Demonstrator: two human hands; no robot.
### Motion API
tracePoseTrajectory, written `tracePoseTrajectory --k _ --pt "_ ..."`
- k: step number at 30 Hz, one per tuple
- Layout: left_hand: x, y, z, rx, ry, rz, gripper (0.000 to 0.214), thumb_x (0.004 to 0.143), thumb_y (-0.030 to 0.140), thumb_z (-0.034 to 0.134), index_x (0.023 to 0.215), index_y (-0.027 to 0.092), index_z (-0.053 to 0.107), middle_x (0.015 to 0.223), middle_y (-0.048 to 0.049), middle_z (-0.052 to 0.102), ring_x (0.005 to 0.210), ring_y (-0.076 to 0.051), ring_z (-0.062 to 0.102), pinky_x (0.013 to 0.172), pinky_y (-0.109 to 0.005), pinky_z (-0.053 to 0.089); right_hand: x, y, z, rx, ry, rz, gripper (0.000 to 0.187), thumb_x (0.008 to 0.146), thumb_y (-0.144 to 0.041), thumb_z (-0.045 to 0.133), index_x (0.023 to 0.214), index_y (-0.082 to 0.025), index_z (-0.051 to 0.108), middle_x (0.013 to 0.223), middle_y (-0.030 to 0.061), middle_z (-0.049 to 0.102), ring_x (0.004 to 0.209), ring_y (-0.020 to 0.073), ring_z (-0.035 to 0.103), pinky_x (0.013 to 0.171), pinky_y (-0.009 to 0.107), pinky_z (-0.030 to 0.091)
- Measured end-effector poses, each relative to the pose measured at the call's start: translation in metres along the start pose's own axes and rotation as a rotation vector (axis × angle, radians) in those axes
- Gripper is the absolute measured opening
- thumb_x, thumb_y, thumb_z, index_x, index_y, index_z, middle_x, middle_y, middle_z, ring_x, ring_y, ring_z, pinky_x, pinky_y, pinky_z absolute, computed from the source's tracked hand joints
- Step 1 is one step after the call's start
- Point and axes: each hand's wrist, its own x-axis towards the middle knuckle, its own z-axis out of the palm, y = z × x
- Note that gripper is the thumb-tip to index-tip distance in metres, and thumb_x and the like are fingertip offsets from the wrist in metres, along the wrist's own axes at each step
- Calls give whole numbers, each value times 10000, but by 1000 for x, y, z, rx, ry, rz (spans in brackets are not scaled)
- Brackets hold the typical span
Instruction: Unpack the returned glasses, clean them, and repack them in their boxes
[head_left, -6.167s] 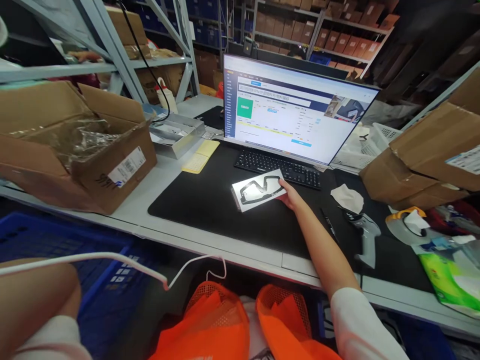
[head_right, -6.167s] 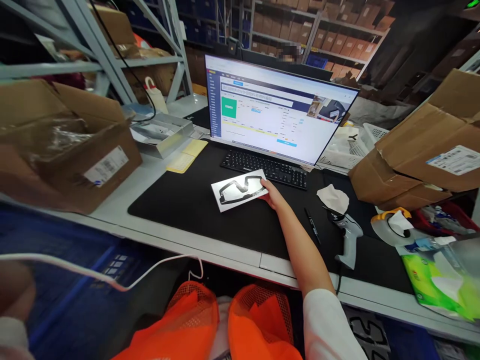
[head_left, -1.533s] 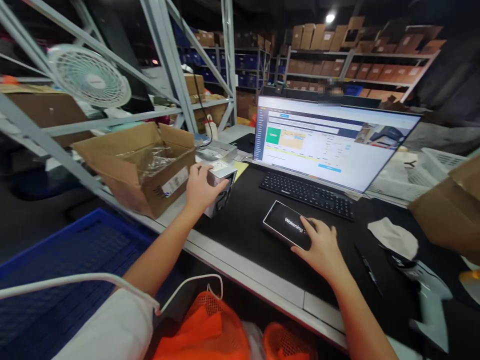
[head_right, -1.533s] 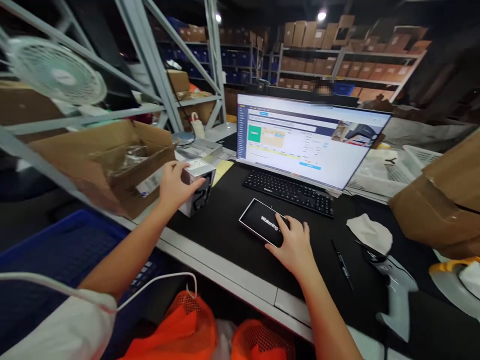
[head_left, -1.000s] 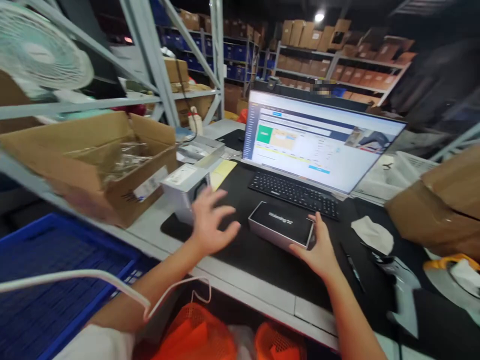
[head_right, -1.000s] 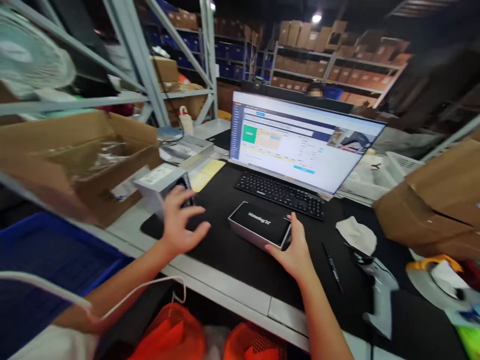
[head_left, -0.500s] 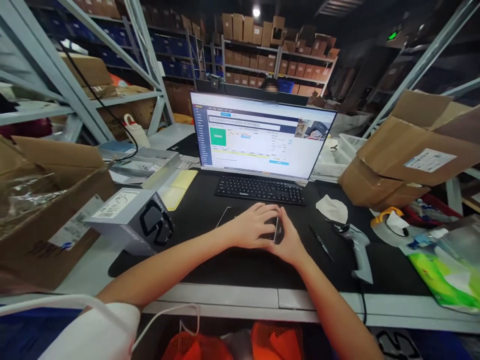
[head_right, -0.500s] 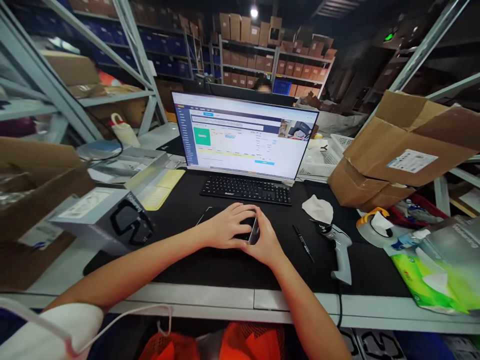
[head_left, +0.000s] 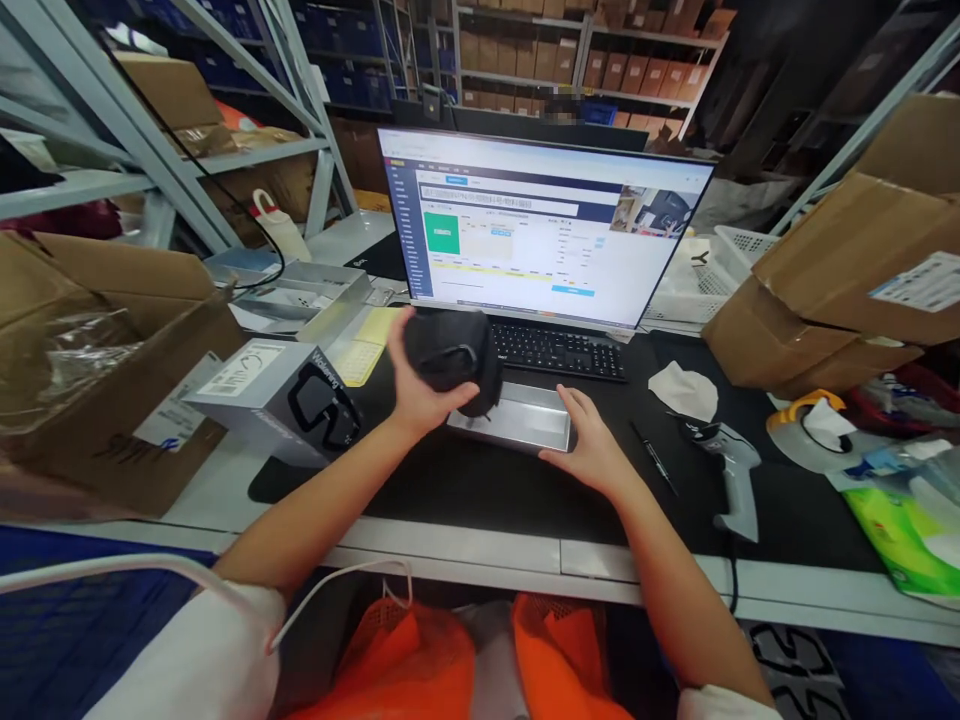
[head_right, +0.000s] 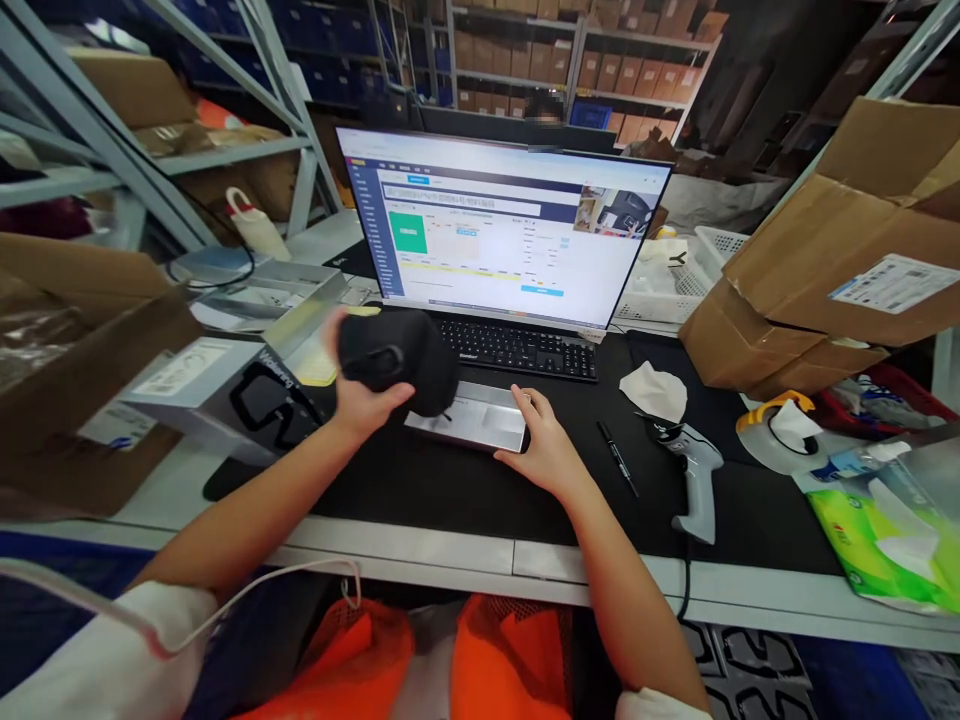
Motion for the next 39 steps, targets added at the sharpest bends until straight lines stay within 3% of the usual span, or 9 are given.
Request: tracePoseTrajectory --k 2,5,8,12,17,22,29,34,39 --pt "5 23 -18 65 60 347 1100 527 639 900 1420 276 369 1384 -105 452 1311 -343 468 1129 -540 391 1 4 3 -21 -1 -13 970 754 -236 791 1588 -333 307 1602 104 314 1483 310 389 1186 481 411" --pt "-2 50 -41 193 -365 745 943 581 547 888 1387 378 429 1246 -58 542 1052 -286 575 929 -490 497 4 10 12 -62 80 -84 816 779 -181 743 1522 -282 422 1621 138 273 1513 318 338 1201 508 387" --pt "-35 53 -38 464 -851 733 653 740 439 797 1341 386 548 1190 -91 588 1014 -299 584 888 -478 466 8 16 21 -79 149 -138 631 818 -171 698 1422 -236 526 1654 149 234 1551 312 258 1228 531 335" --pt "-86 27 -11 727 -1023 678 695 840 197 693 1482 338 468 1293 -138 576 1107 -314 561 915 -453 424 11 25 26 -21 129 -111 550 794 -166 721 1328 -187 594 1710 151 98 1573 317 183 1235 534 304" --pt "-85 11 -14 649 -1101 427 549 913 219 631 1450 190 524 1238 -138 628 1072 -275 578 912 -392 451 11 29 26 72 96 -58 617 781 -191 714 1384 -196 586 1716 148 29 1568 317 185 1229 525 294" --pt "-59 -5 -49 464 -916 74 272 951 422 584 861 217 739 1085 -102 673 1091 -285 595 995 -452 465 12 39 26 104 54 -31 658 791 -182 619 1445 -193 544 1718 128 1 1576 306 144 1238 517 269" --pt "-100 -22 -56 274 -741 -269 467 884 401 653 1307 237 546 1582 -133 387 1461 -311 392 1223 -525 311 0 -17 23 -37 117 -104 662 950 -416 540 1561 -244 353 1722 123 47 1591 329 33 1225 671 144" --pt "-110 -24 -56 86 -660 -382 543 937 321 484 1464 193 444 1570 -138 432 1475 -266 399 1250 -473 307 -2 -108 44 -330 -325 -248 941 792 -544 750 1575 -206 355 1579 227 406 1459 436 381 1165 737 235" --pt "-104 -38 -86 364 -773 -244 499 893 230 469 1374 156 579 1485 -146 538 1452 -317 407 1240 -526 292 5 -115 49 -362 -368 -196 963 785 -456 747 1582 -116 327 1307 208 625 1145 359 636 970 508 550"
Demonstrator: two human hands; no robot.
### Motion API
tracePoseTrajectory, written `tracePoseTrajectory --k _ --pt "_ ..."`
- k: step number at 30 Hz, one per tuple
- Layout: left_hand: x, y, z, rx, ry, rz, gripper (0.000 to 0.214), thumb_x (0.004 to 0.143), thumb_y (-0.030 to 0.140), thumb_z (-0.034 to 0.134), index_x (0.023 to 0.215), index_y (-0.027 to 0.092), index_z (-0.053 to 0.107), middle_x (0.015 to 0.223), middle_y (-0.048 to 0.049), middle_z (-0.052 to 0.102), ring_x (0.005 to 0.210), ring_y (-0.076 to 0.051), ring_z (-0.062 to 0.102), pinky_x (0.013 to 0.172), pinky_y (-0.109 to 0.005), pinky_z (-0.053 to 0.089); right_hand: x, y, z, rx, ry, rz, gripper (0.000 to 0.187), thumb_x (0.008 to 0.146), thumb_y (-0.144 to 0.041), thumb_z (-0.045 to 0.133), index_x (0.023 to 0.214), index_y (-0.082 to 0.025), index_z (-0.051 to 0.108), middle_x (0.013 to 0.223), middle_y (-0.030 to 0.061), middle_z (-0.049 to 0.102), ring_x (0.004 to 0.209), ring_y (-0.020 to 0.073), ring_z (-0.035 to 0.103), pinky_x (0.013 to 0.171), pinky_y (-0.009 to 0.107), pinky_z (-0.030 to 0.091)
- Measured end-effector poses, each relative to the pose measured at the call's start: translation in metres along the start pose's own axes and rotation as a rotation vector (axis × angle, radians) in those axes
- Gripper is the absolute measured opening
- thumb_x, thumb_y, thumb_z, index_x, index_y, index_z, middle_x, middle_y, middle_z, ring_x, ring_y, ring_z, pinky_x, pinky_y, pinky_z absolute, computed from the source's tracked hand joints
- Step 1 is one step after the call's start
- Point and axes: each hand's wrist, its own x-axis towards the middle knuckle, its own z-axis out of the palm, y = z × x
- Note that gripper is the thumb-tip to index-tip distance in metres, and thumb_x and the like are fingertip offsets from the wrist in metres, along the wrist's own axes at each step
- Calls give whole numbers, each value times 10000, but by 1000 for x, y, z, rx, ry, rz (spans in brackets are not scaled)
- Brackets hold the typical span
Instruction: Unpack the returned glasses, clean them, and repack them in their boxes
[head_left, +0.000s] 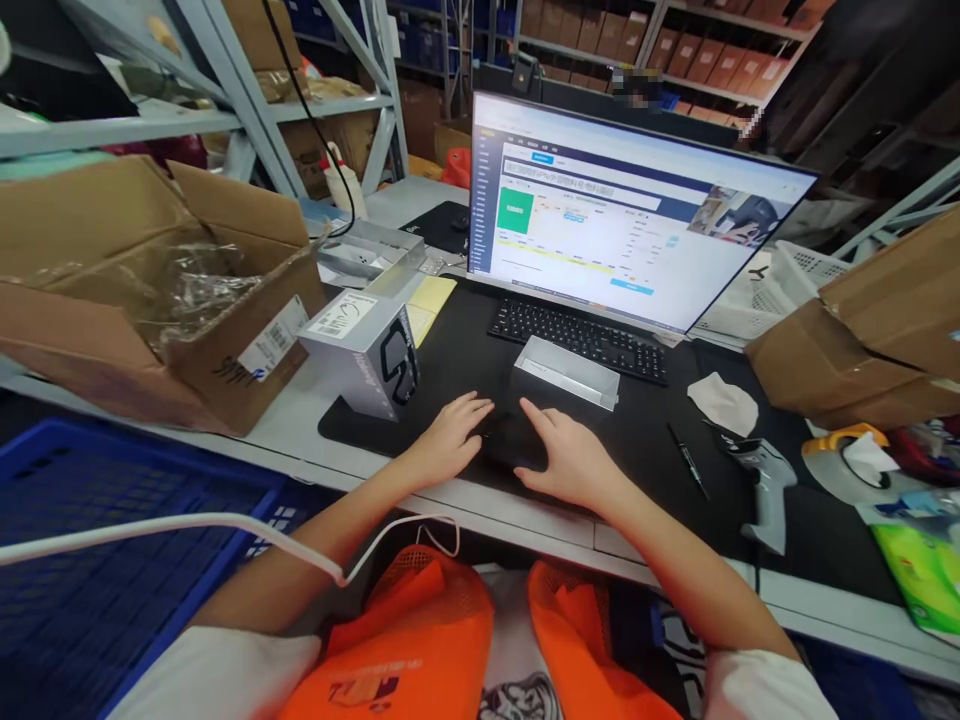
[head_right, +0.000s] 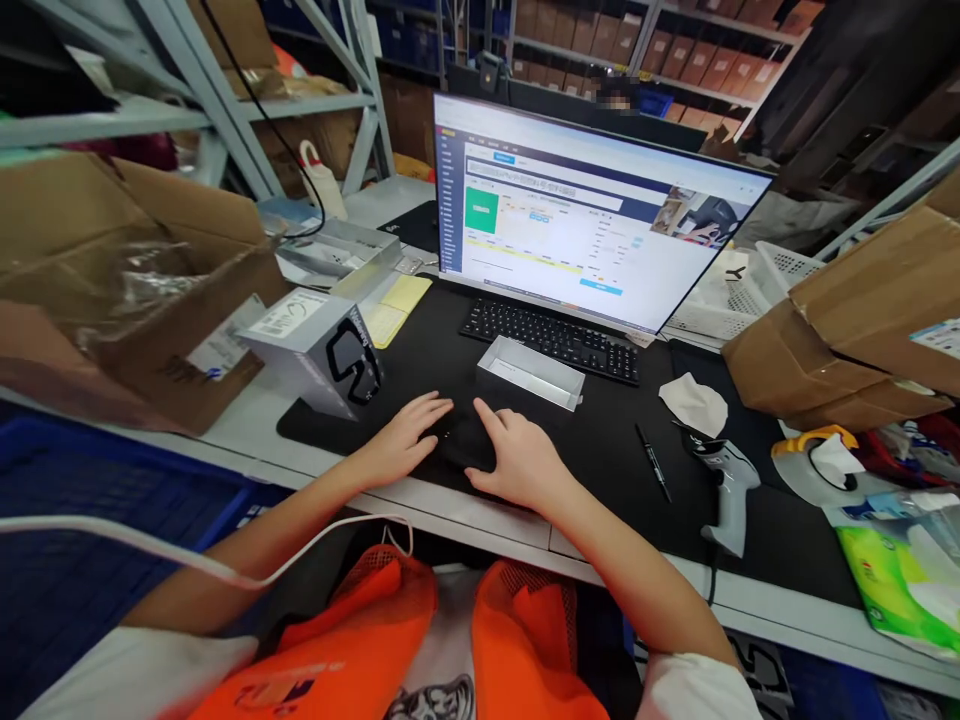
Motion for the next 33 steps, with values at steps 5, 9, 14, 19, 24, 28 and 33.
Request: tracePoseTrajectory --k 5,9,14,19,24,28,33 --pt "-3 -9 -6 42 -150 -32 280 950 390 497 959 176 677 973 -90 683 966 -252 632 931 -425 514 -12 27 -7 103 142 -85 960 776 -390 750 1588 -166 289 1374 174 583 1231 333 596 1033 496 532" --pt "7 -6 -5 -107 -55 -49 270 903 380 575 1091 192 618 1092 -68 639 979 -207 606 912 -352 486 -18 34 -9 112 169 -108 934 790 -390 745 1583 -187 297 1421 177 545 1284 338 562 1068 514 505" --pt "22 -4 -9 -242 -226 -55 409 892 531 558 674 184 562 686 -3 564 664 -158 522 664 -292 427 -18 34 -6 64 126 -56 895 800 -411 743 1562 -144 356 1451 185 520 1305 329 535 1092 491 478" --pt "28 -4 -5 -343 -134 -172 486 900 567 455 610 185 531 610 -6 557 611 -148 521 639 -287 409 -11 18 5 -74 41 -69 823 889 -524 652 1558 -125 385 1444 200 531 1307 360 502 1093 533 419" --pt "29 27 -6 -342 -18 -218 458 920 496 450 579 193 492 550 5 524 558 -139 496 608 -286 396 7 -1 9 -147 -12 -30 731 983 -548 497 1562 -118 383 1454 216 524 1287 365 491 1068 539 395" --pt "36 72 3 3 44 47 353 949 332 484 669 167 620 712 -46 662 686 -175 577 683 -313 422 22 1 6 -139 -88 -3 679 973 -412 519 1574 -140 361 1380 210 560 1234 359 523 1021 539 411" --pt "35 85 14 238 45 317 331 1011 310 439 852 152 682 895 -78 715 819 -207 628 753 -342 463 23 9 17 -19 94 3 538 896 -277 580 1397 -91 516 1388 217 541 1345 320 462 1032 474 432"
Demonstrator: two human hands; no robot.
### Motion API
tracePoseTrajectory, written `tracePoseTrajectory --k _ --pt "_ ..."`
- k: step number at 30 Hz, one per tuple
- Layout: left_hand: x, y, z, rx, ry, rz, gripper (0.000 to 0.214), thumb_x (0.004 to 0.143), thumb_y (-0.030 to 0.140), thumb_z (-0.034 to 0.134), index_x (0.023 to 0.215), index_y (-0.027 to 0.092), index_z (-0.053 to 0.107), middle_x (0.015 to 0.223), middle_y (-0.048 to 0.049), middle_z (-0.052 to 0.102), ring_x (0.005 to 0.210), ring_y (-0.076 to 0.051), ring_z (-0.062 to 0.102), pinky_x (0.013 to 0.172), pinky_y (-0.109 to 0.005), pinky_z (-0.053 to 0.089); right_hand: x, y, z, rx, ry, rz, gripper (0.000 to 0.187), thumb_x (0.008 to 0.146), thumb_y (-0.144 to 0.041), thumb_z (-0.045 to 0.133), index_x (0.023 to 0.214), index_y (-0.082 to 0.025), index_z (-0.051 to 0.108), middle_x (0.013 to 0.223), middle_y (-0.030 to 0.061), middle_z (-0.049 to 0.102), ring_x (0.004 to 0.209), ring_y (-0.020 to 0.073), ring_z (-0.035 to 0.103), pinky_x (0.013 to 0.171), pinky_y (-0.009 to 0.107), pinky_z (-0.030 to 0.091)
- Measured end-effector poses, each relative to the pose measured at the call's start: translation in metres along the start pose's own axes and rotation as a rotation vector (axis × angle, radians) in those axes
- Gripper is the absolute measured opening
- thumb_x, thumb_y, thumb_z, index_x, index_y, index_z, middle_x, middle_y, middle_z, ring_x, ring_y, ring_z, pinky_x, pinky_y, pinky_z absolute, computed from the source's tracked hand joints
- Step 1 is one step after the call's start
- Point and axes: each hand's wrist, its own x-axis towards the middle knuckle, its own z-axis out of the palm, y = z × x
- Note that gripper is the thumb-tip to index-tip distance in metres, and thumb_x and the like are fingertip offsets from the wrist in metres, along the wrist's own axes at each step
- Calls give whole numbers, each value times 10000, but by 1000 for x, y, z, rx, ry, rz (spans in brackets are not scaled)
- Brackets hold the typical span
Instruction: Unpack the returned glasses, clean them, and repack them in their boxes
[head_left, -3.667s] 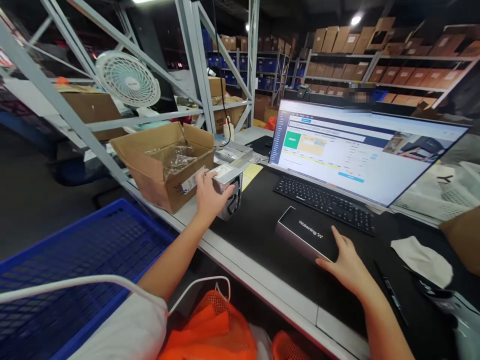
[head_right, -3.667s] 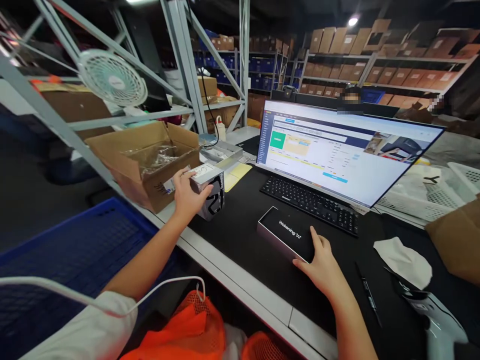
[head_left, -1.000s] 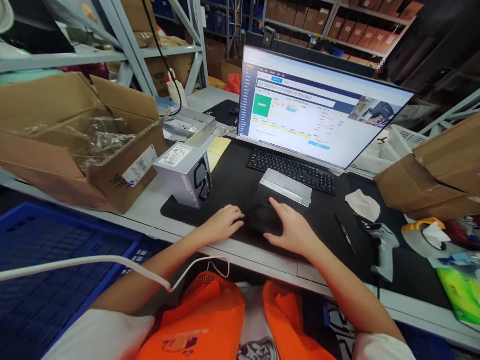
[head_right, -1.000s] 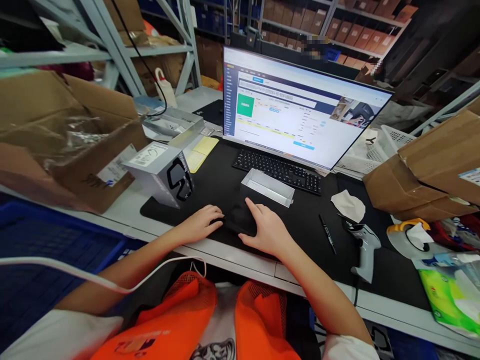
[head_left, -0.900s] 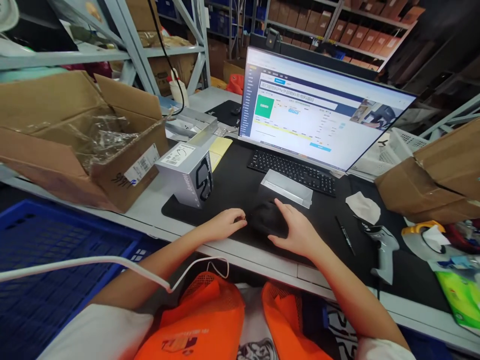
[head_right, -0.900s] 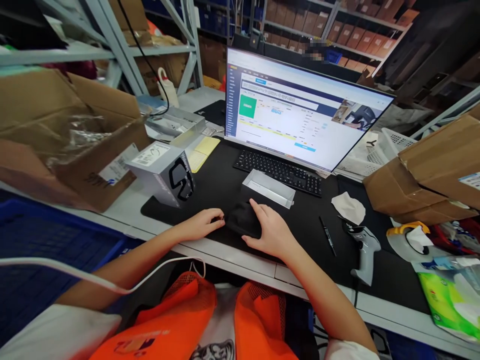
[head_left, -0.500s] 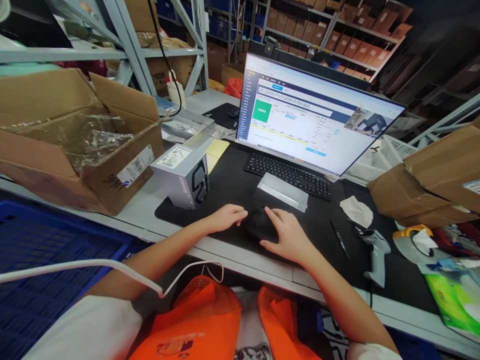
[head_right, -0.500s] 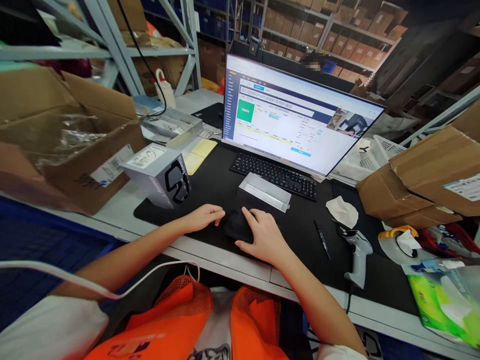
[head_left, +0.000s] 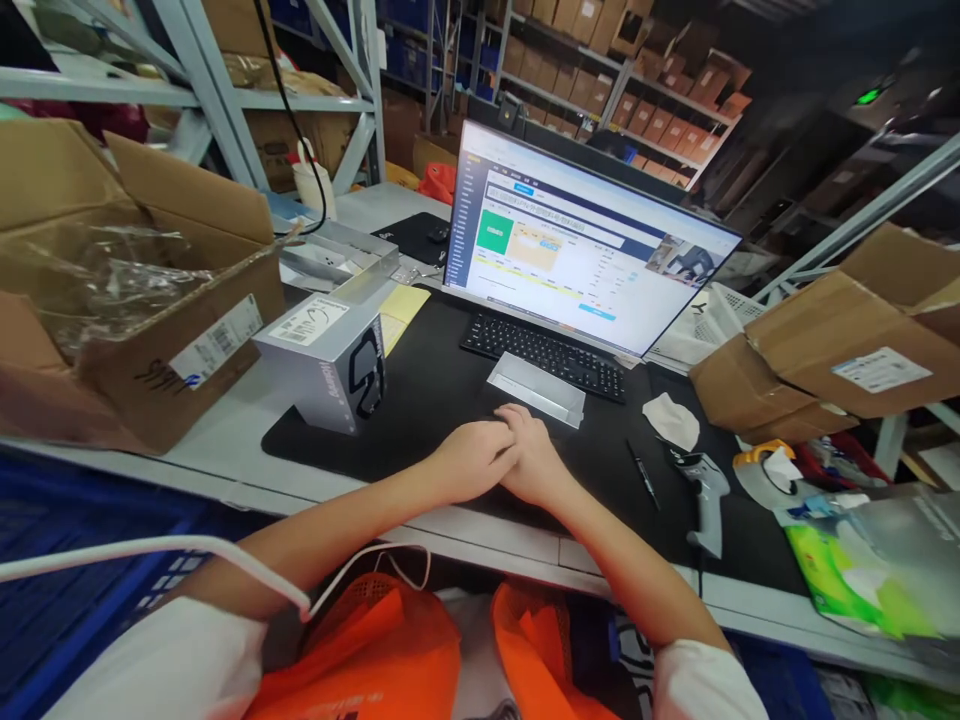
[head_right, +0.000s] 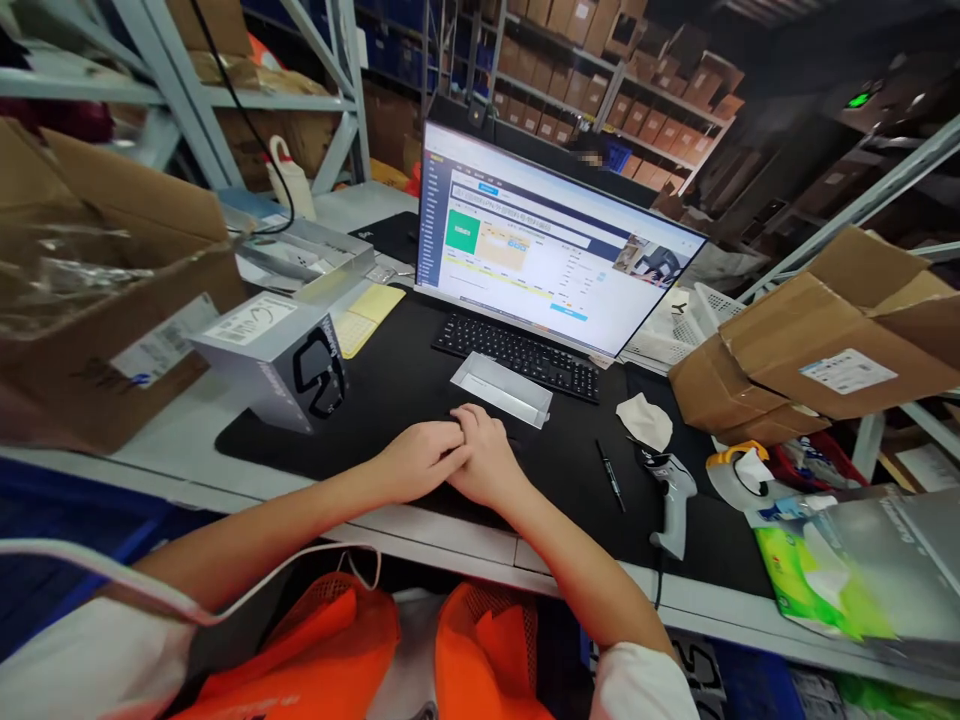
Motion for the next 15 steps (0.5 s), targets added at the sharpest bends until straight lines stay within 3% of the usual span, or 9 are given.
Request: tracePoseTrajectory --k 2,5,7,10,15 --pt "-7 -6 0 116 29 70 414 1040 355 371 845 161 680 886 -88 694 820 -220 607 744 -362 448 -1 -2 5 -32 47 5 349 897 -239 566 1216 -104 609 1346 220 560 1393 332 415 999 468 456" --pt "-19 -16 -1 303 97 24 452 1046 364 323 829 165 666 857 -113 660 826 -249 580 732 -390 420 1 -6 4 -53 17 17 167 948 -218 523 1029 -155 654 1300 187 589 1313 321 506 956 478 481" --pt "-25 -22 -2 363 83 -96 415 1041 359 350 834 160 649 836 -117 648 820 -260 582 719 -392 410 4 -5 -2 24 17 50 170 986 -262 521 942 -173 659 1309 163 593 1218 286 583 956 471 492" --pt "-30 -29 -4 356 -27 -229 343 1028 351 415 868 150 641 840 -118 661 803 -262 606 700 -379 401 10 -1 -12 190 2 101 294 1026 -308 494 805 -186 644 1322 127 606 1177 244 623 997 465 490" --pt "-31 -30 -7 361 -100 -191 384 1027 406 436 897 135 675 918 -141 674 851 -272 622 713 -366 397 16 -2 -8 265 21 119 304 1016 -261 499 764 -183 651 1332 119 623 1202 235 626 1038 451 488"
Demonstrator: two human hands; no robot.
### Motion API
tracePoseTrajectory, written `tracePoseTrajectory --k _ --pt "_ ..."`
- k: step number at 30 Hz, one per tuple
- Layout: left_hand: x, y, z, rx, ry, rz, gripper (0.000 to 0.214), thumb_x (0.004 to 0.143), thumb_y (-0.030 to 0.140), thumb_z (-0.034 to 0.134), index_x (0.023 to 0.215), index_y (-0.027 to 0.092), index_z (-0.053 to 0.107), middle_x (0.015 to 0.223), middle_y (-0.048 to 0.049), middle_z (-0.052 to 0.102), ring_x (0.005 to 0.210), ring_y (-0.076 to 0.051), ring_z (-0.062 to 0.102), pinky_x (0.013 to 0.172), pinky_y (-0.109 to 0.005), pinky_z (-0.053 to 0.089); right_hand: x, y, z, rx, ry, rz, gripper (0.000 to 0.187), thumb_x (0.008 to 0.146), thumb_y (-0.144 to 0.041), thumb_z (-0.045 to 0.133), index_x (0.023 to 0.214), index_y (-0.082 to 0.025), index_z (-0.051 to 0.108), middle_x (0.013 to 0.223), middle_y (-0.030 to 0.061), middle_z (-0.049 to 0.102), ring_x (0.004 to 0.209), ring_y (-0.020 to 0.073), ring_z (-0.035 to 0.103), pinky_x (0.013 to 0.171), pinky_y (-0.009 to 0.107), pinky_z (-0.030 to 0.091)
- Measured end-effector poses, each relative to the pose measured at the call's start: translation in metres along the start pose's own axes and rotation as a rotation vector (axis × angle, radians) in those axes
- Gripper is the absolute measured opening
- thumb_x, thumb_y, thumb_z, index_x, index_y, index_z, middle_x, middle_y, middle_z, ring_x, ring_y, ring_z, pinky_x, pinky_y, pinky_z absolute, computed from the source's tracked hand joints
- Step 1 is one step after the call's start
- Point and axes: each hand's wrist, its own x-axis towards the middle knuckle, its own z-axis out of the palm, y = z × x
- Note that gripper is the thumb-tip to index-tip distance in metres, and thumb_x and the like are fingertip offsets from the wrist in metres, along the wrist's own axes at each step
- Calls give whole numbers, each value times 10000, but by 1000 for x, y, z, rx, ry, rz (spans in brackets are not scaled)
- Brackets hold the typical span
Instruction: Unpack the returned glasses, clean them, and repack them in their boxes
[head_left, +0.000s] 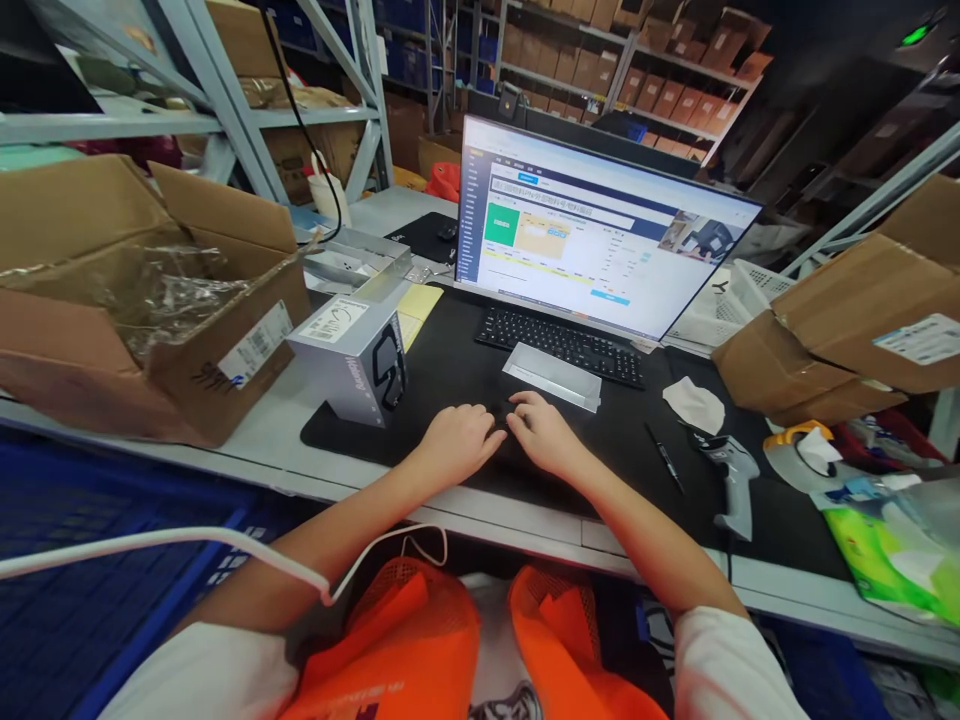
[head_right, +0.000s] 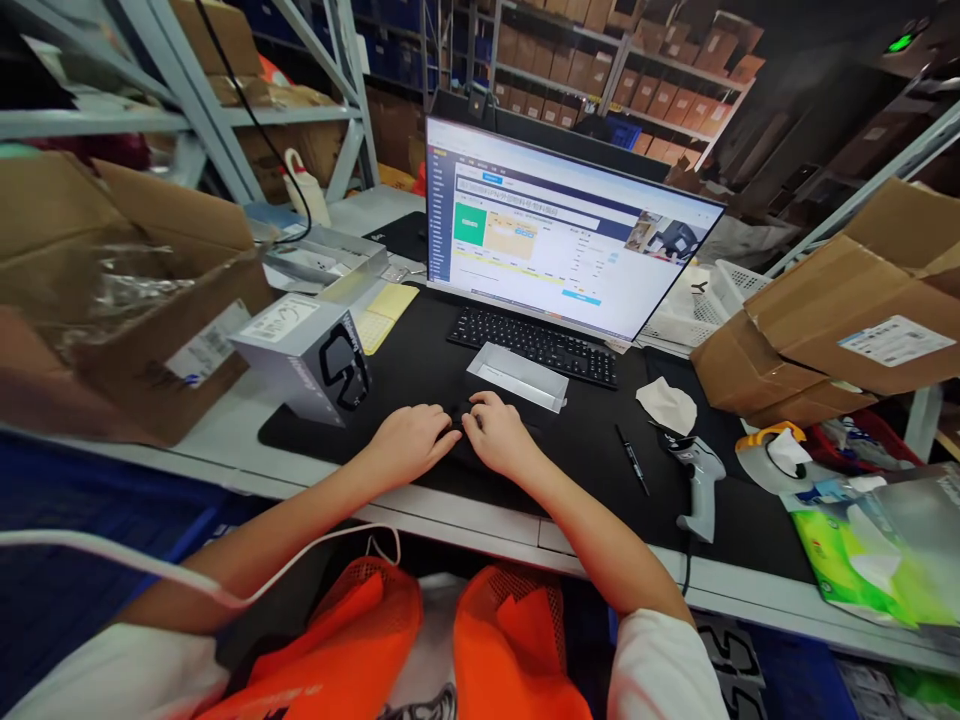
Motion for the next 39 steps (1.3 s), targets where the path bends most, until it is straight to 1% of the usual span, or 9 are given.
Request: tracePoseTrajectory --k 3,7,11,16,20,25,29,35,39 --pt "2 -5 1 -97 -22 48 429 1028 449 421 867 148 682 916 -120 666 849 -246 610 712 -344 393 -4 0 2 -67 18 -40 306 1007 -270 508 758 -182 662 1333 127 632 1180 249 637 1026 472 490" --pt "0 -34 5 -452 -91 -19 450 981 483 489 663 174 566 736 -27 567 685 -162 533 639 -294 362 -30 22 -20 -72 67 -139 300 988 -289 523 723 -194 627 1365 114 625 1283 269 575 1092 487 441" --pt "-8 -57 4 -565 -58 -65 445 941 478 531 613 177 532 678 -1 489 650 -144 491 638 -287 376 -61 55 -43 163 201 24 376 1001 -405 465 685 -217 546 1290 109 670 1153 260 651 1005 452 510" --pt "7 -33 -8 -334 125 151 270 924 408 598 833 188 726 1122 -115 609 1105 -272 551 965 -419 444 -64 47 -37 219 341 131 378 989 -460 448 695 -235 520 1202 114 708 1118 274 656 996 453 505" --pt "31 -10 -8 -368 134 340 340 942 426 588 727 195 713 1292 -118 603 1323 -310 466 1124 -495 358 -54 37 -38 153 404 71 338 998 -404 442 719 -237 533 1260 117 681 1167 266 634 1040 467 481" --pt "28 -14 -1 -461 219 419 393 949 369 558 610 206 672 1117 -85 706 1192 -278 559 1101 -508 366 -78 77 -43 158 231 14 425 970 -517 495 680 -217 577 1331 127 643 1261 302 584 1096 533 444" --pt "28 -10 5 -471 131 473 397 954 350 565 610 210 704 1333 -54 661 1340 -294 476 1141 -503 339 -100 108 -26 196 172 52 401 976 -485 490 693 -215 579 1237 137 681 1175 278 645 1030 495 515" --pt "51 -7 21 -520 -20 212 430 1014 360 447 781 227 783 1495 -39 563 1414 -315 424 1155 -585 319 -103 101 -27 -69 322 86 131 931 -297 574 902 -209 667 1322 148 629 1255 292 603 1052 530 513" --pt "52 -18 26 -548 -64 184 346 956 394 571 1253 274 705 1579 -79 456 1452 -321 376 1189 -593 288 -85 60 -39 -145 459 -137 120 943 -223 574 965 -235 692 1388 120 596 1380 279 509 1135 531 459"
